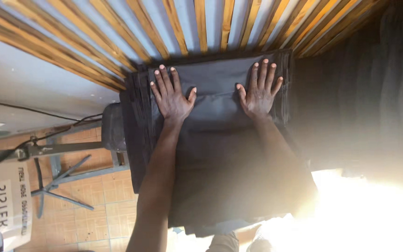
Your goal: The person picks up black fabric items from a white bag on the floor, places them onto a stack, and folds them flat by hand.
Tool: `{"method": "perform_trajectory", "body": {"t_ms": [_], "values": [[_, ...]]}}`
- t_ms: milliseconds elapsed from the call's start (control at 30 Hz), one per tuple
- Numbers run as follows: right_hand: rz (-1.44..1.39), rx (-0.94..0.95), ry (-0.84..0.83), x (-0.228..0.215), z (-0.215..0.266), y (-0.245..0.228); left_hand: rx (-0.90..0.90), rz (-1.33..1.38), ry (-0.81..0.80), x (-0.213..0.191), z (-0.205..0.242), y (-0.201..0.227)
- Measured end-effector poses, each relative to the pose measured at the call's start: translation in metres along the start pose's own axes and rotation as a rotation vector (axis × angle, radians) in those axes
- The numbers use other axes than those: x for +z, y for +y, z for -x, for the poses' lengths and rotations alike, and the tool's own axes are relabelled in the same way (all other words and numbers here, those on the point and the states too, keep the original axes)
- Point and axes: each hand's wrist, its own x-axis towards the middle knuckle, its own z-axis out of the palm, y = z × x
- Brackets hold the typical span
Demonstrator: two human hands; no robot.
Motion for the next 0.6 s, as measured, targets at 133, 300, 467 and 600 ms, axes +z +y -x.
{"method": "perform_trajectory", "body": {"t_ms": [133,300,467,600], "values": [[0.086,-0.038,0.018,0.013,0.001,0.003,-0.029,-0.038,0.016,0.002,0.002,0.002],[0.044,0.027,-0.077,-0.01,0.001,-0.002,-0.068,-0.02,-0.223,-0.033,-0.003,0.006],[0.028,-0.103,-0.054,-0.048,0.015,0.0,-0.074,0.059,-0.239,-0.045,0.012,0.011],[-0.035,-0.129,-0.2,-0.117,0.075,-0.017,-0.063,0.242,-0.45,-0.132,0.052,0.04]]}}
